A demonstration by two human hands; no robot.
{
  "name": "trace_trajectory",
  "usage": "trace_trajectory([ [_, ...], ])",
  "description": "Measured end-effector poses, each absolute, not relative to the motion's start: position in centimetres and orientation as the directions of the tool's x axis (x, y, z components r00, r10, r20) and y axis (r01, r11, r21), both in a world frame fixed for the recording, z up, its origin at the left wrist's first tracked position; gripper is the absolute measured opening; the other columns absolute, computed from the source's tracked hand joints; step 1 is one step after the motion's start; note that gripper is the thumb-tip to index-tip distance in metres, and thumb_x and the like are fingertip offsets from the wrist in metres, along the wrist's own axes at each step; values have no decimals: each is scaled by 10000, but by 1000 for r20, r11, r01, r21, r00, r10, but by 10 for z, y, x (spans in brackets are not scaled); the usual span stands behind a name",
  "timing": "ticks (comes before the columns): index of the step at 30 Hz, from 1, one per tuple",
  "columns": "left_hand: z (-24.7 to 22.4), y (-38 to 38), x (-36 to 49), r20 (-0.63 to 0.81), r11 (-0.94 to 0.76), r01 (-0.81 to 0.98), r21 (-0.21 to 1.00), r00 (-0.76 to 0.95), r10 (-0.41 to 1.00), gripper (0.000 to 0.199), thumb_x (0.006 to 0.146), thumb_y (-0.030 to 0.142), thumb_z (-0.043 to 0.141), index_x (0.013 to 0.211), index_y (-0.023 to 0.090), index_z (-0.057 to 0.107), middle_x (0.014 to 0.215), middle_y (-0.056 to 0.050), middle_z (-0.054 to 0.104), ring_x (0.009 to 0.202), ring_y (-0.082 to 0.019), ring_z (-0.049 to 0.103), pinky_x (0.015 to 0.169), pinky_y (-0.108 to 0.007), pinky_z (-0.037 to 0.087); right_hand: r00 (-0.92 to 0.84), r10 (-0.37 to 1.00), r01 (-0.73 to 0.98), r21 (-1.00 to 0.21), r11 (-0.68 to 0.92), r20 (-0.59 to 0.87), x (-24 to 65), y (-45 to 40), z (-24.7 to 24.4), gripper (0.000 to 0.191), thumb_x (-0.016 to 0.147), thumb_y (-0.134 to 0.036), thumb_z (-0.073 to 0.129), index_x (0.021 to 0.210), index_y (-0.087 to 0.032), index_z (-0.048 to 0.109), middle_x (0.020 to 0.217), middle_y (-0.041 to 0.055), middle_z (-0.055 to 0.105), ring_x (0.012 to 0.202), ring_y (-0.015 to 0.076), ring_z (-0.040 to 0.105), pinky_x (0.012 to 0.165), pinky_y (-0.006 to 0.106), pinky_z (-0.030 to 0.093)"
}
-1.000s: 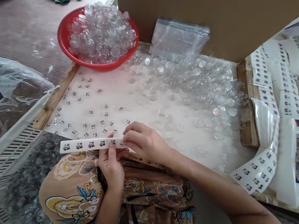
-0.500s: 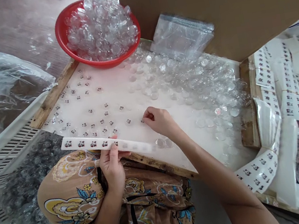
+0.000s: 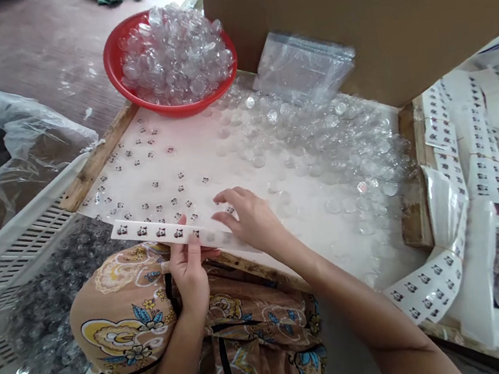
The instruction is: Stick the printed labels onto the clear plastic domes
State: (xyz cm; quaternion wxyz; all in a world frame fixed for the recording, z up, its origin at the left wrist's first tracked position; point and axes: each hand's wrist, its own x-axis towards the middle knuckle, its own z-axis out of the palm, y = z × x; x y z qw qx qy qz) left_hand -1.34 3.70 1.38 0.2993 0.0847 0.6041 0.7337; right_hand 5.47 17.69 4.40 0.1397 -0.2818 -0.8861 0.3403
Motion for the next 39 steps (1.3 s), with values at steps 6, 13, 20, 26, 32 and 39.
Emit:
trace_trajectory([
  [6,13,36,-15,-231,-105,-349,931,-789,570,497,890,486,610,1292,194,633,1157,-109,708,736,-179,718,583,-277,627,-890,444,186,-805,563,105,51,157,55,91,912,-163,556,908,-196,640,823,7,677,702,116,606,663,243,486],
  [13,8,36,-17,-303,-137,-437,889,-785,540,466,883,466,623,1234,162,670,942,-78,751,629,-155,695,568,-282,624,-854,420,56,-749,660,306,53,158,57,134,925,-221,535,845,-196,639,963,84,649,885,177,611,743,313,521],
  [20,8,36,-16,-307,-109,-424,899,-789,532,449,885,459,620,1199,146,689,851,-63,745,628,-160,692,547,-260,615,-641,768,437,-819,371,6,24,239,39,120,810,-299,623,767,-195,582,687,9,618,603,120,513,588,273,424],
  [26,9,35,-16,-297,-119,-423,898,-785,544,411,892,434,623,1181,155,707,1002,-83,744,622,-140,680,536,-242,611,-651,755,571,-710,412,-85,7,260,9,101,765,-254,647,714,-195,583,654,-8,597,608,126,507,598,272,381],
  [32,10,35,-15,-302,-100,-419,903,-782,545,413,897,427,617,1194,153,704,1099,-98,730,608,-128,666,521,-237,602,-685,729,617,-543,570,-13,2,247,8,33,806,-160,595,804,-188,612,834,59,639,729,176,571,683,300,397],
  [39,11,35,-16,-295,-78,-402,913,-779,554,441,892,464,608,1189,151,702,1107,-105,726,657,-146,676,525,-240,596,-734,678,590,-536,604,-43,9,220,18,206,832,-122,568,1017,-201,615,827,46,692,742,194,613,707,305,422],
])
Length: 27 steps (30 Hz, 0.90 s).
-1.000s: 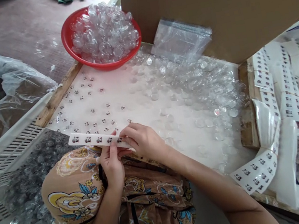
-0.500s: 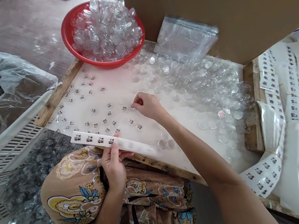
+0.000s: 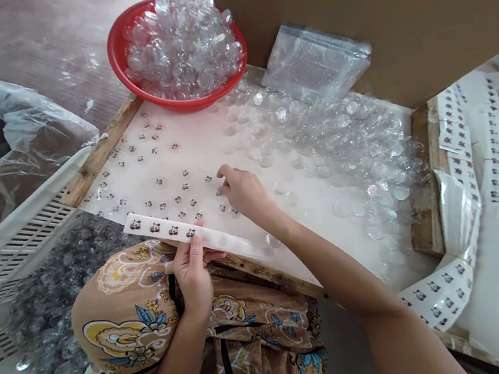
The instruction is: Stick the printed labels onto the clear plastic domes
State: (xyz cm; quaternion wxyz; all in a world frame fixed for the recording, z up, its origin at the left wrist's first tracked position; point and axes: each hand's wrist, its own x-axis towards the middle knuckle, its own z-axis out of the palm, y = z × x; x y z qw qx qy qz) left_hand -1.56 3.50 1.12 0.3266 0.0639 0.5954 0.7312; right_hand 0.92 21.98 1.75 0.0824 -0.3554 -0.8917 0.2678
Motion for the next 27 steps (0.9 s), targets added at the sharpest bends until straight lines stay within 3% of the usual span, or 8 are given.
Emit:
trace_trajectory([
  [4,13,35,-16,-299,-65,-400,914,-773,559,452,882,499,606,1139,140,701,1093,-111,723,699,-162,682,520,-234,580,-784,621,473,-666,577,-19,19,200,37,152,866,-192,576,1007,-209,629,868,44,714,745,175,631,710,301,456],
  [8,12,34,-15,-269,-26,-347,938,-772,576,365,869,496,624,855,137,690,734,-35,681,614,-152,653,530,-230,553,-898,440,263,-823,503,-18,25,177,56,81,869,-245,605,913,-200,655,843,25,694,729,134,615,685,255,472],
  [10,11,34,-15,-232,-22,-309,951,-758,610,317,856,457,658,800,145,659,665,-7,634,601,-144,636,559,-232,545,-905,424,242,-796,554,20,26,167,59,64,868,-203,599,851,-189,660,834,25,674,721,122,594,680,245,459],
  [13,11,35,-15,-201,-37,-298,954,-726,658,262,831,400,700,871,145,656,700,-9,640,629,-139,619,593,-233,527,-889,446,256,-700,666,99,30,156,58,114,897,-175,558,843,-184,658,839,39,663,730,130,581,685,256,447],
  [16,13,36,-17,-207,-25,-280,960,-767,607,254,817,387,709,858,143,655,661,3,617,632,-133,592,597,-219,495,-900,413,253,-606,754,139,33,148,56,156,932,-180,500,866,-187,641,880,68,663,805,169,587,713,290,452],
  [22,15,37,-19,-221,-11,-284,959,-771,598,233,821,383,696,827,154,653,638,21,593,598,-122,557,625,-227,483,-877,446,235,-649,724,180,32,147,56,107,913,-177,550,1006,-204,596,902,50,648,832,175,585,728,295,470],
  [27,16,38,-20,-234,-44,-304,952,-808,541,264,769,386,746,746,158,614,639,29,573,610,-115,537,587,-207,466,-930,242,110,-420,901,276,33,137,56,137,945,-183,508,893,-218,629,877,71,664,812,201,559,763,352,456],
])
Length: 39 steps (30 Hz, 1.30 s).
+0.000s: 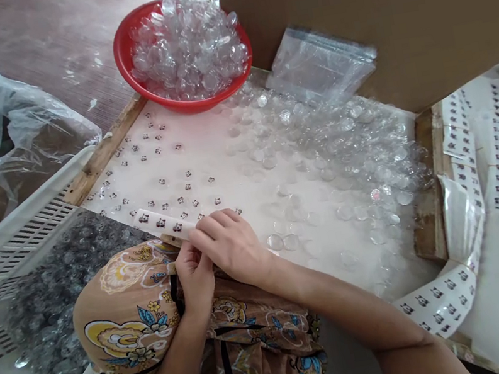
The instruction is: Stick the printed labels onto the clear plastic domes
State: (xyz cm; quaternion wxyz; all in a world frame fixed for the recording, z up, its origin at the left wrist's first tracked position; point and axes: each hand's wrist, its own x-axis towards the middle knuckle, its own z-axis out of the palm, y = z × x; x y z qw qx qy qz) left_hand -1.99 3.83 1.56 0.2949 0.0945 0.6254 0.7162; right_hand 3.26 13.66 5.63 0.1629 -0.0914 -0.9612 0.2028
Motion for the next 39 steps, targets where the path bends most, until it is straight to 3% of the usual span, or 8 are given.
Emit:
trace_trajectory([
  [3,16,39,-20,-241,-79,-330,941,-812,532,247,759,360,759,753,152,626,676,17,609,638,-115,556,589,-199,479,-919,222,26,-514,858,325,31,136,61,141,950,-184,495,889,-225,614,857,52,664,805,187,571,765,344,467],
  [7,15,38,-18,-298,-77,-408,910,-770,565,268,802,372,724,941,145,693,795,-32,687,686,-143,626,574,-213,522,-785,571,169,-804,570,240,14,170,62,19,909,-243,554,899,-229,564,826,18,637,760,153,595,699,308,487],
  [9,15,37,-16,-316,-63,-424,904,-757,572,298,817,379,711,1007,149,705,882,-57,710,719,-158,650,558,-217,538,-689,705,219,-880,421,166,-1,199,52,115,855,-249,596,949,-219,537,799,7,624,722,143,594,676,303,483],
  [13,12,36,-15,-299,-66,-409,910,-758,580,279,827,355,706,1024,158,720,845,-42,706,700,-150,649,547,-209,550,-649,758,308,-935,177,-71,-30,250,19,198,771,-208,619,941,-190,520,728,-6,612,666,128,595,621,279,459],
  [16,11,36,-15,-293,-65,-404,913,-757,584,270,828,349,705,1023,163,728,835,-37,709,687,-147,655,540,-206,551,-612,774,385,-916,115,-161,-41,263,3,218,732,-222,641,917,-186,530,688,-16,612,637,126,589,584,263,428],
  [22,12,35,-14,-304,-56,-410,911,-756,580,271,837,336,696,1043,163,729,856,-40,718,684,-140,660,578,-209,565,-581,788,486,-863,139,-201,-45,264,-2,227,699,-219,656,903,-201,559,665,-23,625,623,146,573,586,276,407],
  [32,11,35,-14,-266,-59,-369,927,-761,591,248,857,321,680,1048,170,722,865,-37,707,710,-142,652,576,-207,561,-635,767,532,-667,522,94,-59,245,-7,219,709,-150,645,899,-198,546,943,61,614,758,177,564,721,329,428],
  [39,11,35,-14,-249,-67,-360,931,-758,603,240,840,350,690,975,153,705,842,-42,691,685,-143,629,554,-215,537,-758,626,297,-761,577,180,-35,194,32,101,902,-210,494,954,-189,579,951,64,660,786,164,589,731,310,447],
])
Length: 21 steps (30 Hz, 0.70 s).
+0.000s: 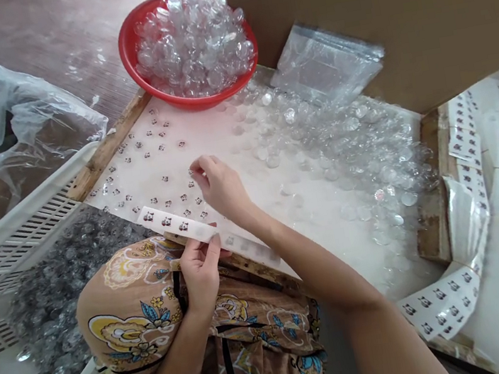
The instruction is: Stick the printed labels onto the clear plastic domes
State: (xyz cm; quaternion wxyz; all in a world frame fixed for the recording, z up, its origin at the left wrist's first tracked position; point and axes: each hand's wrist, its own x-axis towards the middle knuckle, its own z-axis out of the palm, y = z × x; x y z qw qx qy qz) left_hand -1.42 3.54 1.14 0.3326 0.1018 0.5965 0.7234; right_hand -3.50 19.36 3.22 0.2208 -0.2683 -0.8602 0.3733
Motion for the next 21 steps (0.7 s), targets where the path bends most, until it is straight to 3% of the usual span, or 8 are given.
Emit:
trace_trajectory([
  [4,13,36,-16,-219,-80,-333,940,-765,605,194,818,312,698,915,147,670,703,2,634,615,-124,574,570,-217,505,-896,436,173,-845,507,78,-7,156,54,73,873,-259,620,901,-191,619,803,8,676,707,126,601,675,255,466],
  [10,11,36,-20,-159,-44,-218,975,-823,546,104,728,193,698,724,154,602,657,29,601,610,-112,520,573,-200,430,-883,419,228,-583,780,214,8,128,51,160,963,-208,489,910,-185,638,886,70,694,794,174,600,747,327,465],
  [13,12,37,-20,-144,-49,-202,978,-829,541,100,721,198,706,727,154,616,665,26,612,616,-117,532,579,-205,438,-888,385,154,-625,765,253,9,126,56,150,960,-188,466,891,-191,600,953,80,680,870,183,598,789,341,477],
  [17,14,38,-18,-210,-64,-299,952,-793,572,184,773,298,721,875,148,685,755,-13,671,635,-133,585,579,-224,497,-825,515,123,-813,569,235,15,158,65,62,908,-198,490,876,-205,543,959,61,640,865,162,590,738,309,488],
  [21,12,37,-15,-283,-45,-377,925,-763,582,277,801,360,719,974,144,710,841,-49,696,651,-140,613,519,-215,522,-608,793,393,-851,349,45,29,227,50,72,827,-258,549,780,-210,523,696,-1,579,645,140,532,608,294,433],
])
